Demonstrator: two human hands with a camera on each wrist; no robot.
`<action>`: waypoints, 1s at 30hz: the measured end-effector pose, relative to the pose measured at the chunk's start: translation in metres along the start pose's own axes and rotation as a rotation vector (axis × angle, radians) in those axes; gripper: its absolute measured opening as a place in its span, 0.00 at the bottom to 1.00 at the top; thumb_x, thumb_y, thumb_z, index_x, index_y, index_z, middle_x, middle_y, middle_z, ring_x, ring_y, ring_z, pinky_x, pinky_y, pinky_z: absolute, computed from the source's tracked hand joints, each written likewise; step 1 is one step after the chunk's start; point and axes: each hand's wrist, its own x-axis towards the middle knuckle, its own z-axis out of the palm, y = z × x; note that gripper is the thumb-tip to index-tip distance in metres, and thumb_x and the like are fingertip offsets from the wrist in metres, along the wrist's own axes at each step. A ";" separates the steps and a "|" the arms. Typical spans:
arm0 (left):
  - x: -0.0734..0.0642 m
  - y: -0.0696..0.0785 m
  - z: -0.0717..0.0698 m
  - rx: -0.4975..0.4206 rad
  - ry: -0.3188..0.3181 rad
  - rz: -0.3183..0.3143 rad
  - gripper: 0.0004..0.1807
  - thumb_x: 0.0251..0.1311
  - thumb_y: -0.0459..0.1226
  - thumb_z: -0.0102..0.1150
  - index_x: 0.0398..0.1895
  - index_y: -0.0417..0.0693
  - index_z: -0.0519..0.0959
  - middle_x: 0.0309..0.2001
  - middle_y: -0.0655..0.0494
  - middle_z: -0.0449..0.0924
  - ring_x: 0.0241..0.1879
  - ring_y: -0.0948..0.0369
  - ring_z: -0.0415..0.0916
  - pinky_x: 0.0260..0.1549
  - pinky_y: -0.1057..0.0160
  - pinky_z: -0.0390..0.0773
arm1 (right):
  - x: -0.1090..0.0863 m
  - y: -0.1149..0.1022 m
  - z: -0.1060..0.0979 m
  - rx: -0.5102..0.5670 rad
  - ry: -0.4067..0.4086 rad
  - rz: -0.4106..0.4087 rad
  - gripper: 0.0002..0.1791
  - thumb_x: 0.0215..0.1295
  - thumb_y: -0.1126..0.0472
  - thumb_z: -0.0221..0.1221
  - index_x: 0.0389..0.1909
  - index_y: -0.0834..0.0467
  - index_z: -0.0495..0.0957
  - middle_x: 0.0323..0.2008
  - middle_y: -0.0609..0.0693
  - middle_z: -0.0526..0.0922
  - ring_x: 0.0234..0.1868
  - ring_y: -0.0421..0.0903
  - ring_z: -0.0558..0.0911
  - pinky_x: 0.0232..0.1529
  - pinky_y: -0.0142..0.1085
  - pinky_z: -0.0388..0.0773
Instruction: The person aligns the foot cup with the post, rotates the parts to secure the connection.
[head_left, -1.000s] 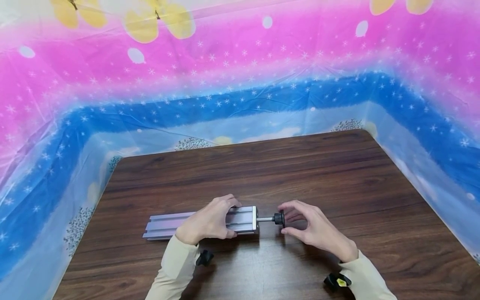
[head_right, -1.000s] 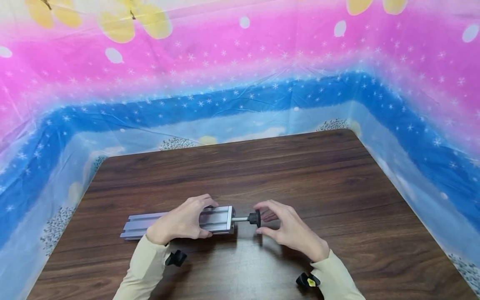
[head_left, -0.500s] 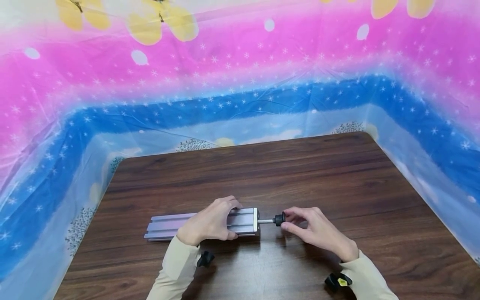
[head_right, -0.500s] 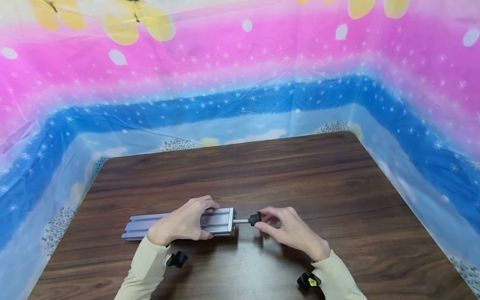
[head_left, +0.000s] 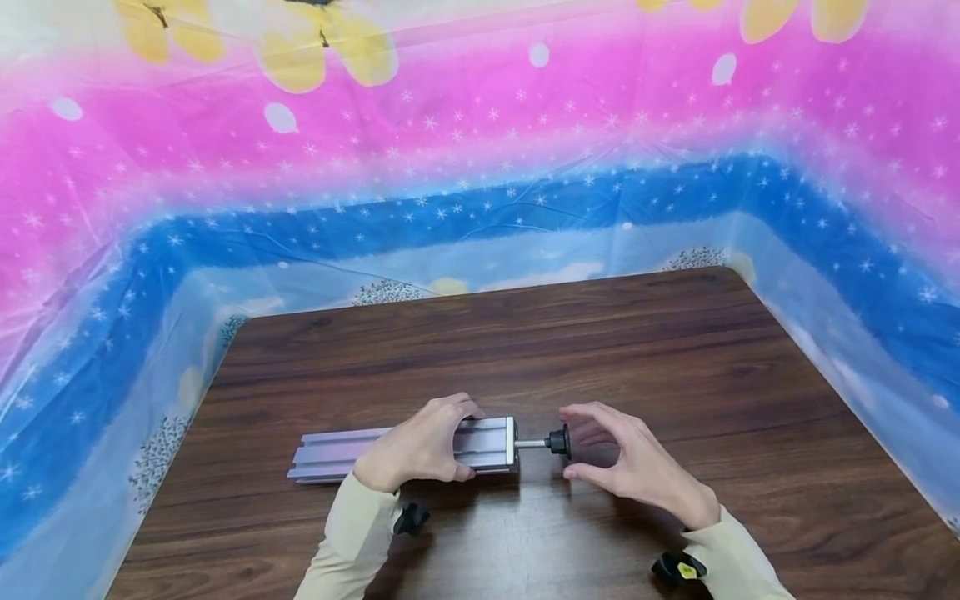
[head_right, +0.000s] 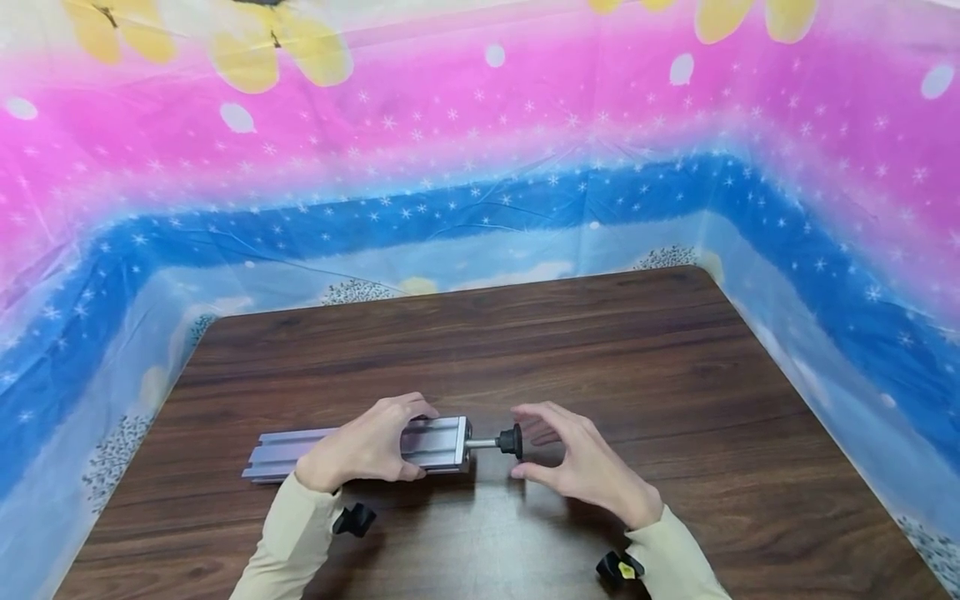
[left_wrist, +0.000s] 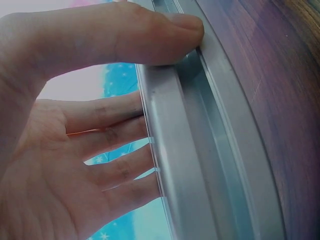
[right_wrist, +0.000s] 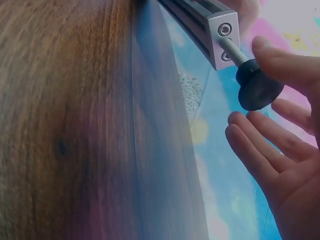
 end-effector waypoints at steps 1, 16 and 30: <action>0.000 0.000 0.000 -0.001 0.003 0.000 0.34 0.36 0.36 0.80 0.52 0.36 0.79 0.49 0.50 0.81 0.44 0.56 0.77 0.46 0.59 0.79 | 0.001 -0.001 0.000 -0.002 0.003 -0.016 0.37 0.54 0.59 0.75 0.66 0.52 0.73 0.57 0.52 0.83 0.47 0.44 0.86 0.46 0.40 0.84; -0.001 -0.002 0.000 -0.008 0.002 -0.008 0.34 0.36 0.36 0.80 0.52 0.36 0.79 0.49 0.50 0.80 0.44 0.56 0.76 0.46 0.58 0.79 | 0.003 0.000 0.005 -0.044 -0.013 0.036 0.27 0.59 0.61 0.72 0.61 0.50 0.78 0.51 0.44 0.86 0.43 0.41 0.87 0.44 0.41 0.85; -0.002 -0.004 0.002 -0.008 -0.003 -0.027 0.33 0.36 0.35 0.79 0.52 0.37 0.79 0.47 0.52 0.80 0.44 0.56 0.75 0.46 0.58 0.78 | 0.006 0.002 0.007 -0.055 -0.084 0.153 0.22 0.69 0.56 0.64 0.59 0.63 0.79 0.42 0.44 0.88 0.39 0.33 0.85 0.42 0.34 0.84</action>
